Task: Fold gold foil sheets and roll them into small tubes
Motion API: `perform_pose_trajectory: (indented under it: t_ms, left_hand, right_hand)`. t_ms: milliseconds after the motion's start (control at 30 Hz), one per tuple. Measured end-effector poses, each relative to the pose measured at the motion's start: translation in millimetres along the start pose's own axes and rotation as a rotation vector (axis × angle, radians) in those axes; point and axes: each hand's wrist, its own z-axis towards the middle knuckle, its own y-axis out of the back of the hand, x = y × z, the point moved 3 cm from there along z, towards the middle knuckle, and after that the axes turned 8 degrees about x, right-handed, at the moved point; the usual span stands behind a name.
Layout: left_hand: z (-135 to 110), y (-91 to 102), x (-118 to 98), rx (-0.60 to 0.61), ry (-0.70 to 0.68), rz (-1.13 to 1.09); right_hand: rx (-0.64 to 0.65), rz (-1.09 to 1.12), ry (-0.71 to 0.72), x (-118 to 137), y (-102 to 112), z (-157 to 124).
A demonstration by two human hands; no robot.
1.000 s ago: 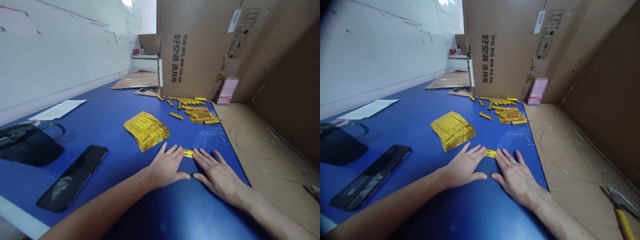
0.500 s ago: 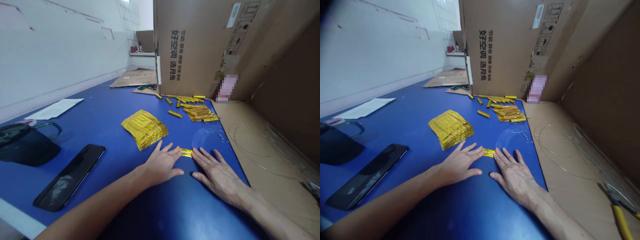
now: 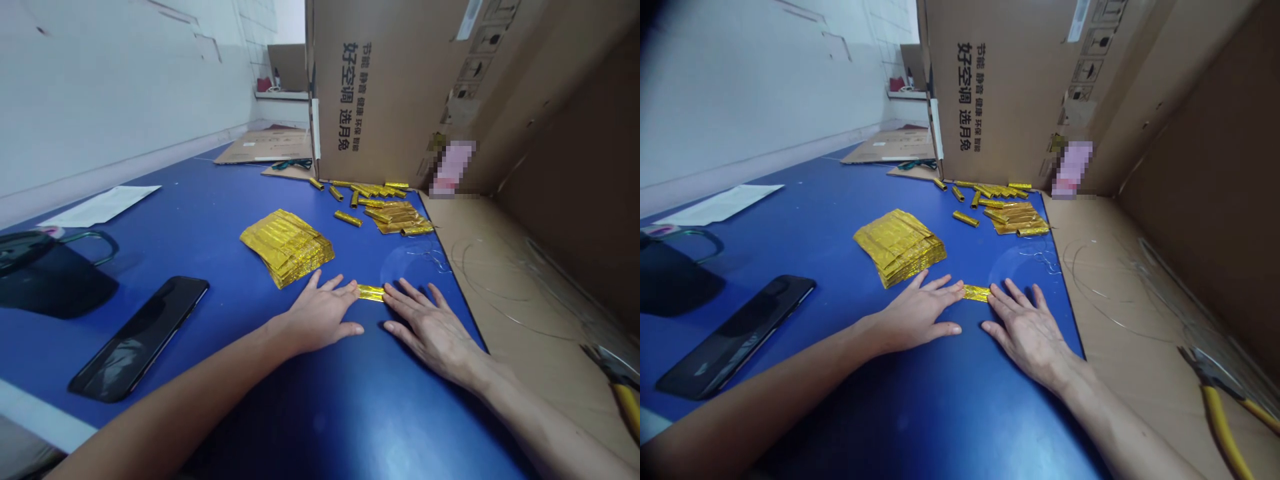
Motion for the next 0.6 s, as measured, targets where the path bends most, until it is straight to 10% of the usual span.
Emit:
perform_pose_trajectory:
  t_ms: [300,600]
  left_hand:
    - [-0.4,0.9,-1.5,0.027,0.000,0.002]
    - [-4.6,-5.1,-12.3,0.008,0.023,0.063]
  right_hand:
    - [-0.028,-0.022,-0.138,-23.8,11.3,-6.8]
    - [0.137,0.019,0.017,24.9,4.3,13.4]
